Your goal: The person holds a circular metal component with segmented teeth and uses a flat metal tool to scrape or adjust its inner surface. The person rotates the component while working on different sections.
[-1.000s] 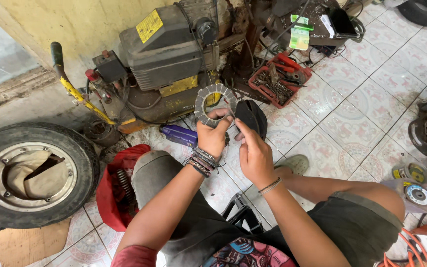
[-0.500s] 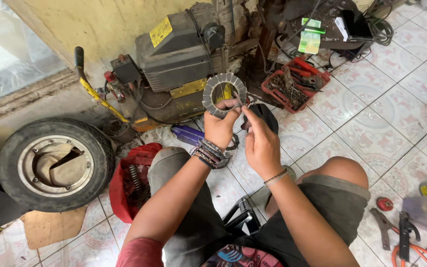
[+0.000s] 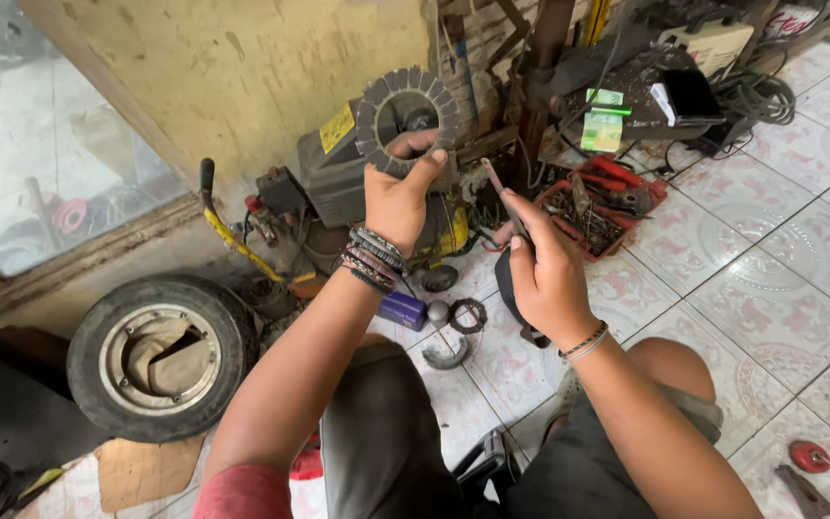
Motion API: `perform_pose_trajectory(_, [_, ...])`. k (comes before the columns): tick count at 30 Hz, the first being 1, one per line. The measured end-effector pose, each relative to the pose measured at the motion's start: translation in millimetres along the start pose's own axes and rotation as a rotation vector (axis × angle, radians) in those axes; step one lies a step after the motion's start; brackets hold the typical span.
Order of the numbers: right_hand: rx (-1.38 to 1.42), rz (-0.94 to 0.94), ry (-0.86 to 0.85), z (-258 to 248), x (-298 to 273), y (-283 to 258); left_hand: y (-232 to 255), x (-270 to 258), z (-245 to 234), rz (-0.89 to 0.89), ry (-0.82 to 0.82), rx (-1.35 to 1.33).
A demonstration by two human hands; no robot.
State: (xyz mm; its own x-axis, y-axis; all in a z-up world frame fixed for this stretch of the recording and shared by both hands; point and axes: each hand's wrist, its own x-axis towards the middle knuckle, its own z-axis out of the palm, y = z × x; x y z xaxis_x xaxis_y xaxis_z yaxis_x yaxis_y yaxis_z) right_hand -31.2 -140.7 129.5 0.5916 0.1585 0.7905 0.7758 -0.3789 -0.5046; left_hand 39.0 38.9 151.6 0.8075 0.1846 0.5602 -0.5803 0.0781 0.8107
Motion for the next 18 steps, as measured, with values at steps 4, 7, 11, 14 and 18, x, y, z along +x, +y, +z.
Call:
perform_pose_trajectory(4, [0.059, -0.02, 0.003, -3, 20, 15, 11, 3, 20, -0.018, -0.021, -0.074])
perform_pose_trajectory(7, [0.089, -0.068, 0.019, -1, 31, 25, 10, 4, 27, -0.059, -0.085, -0.141])
perform_pose_trajectory(11, [0.114, -0.062, 0.103, 17, 20, 45, -6, -5, 28, -0.147, -0.103, -0.179])
perform_pose_trajectory(14, [0.108, -0.013, 0.095, 29, 4, 56, -33, -14, 16, -0.23, -0.055, -0.227])
perform_pose_trajectory(18, [0.1, 0.017, 0.033, 36, -10, 60, -54, -26, -5, -0.283, 0.033, -0.238])
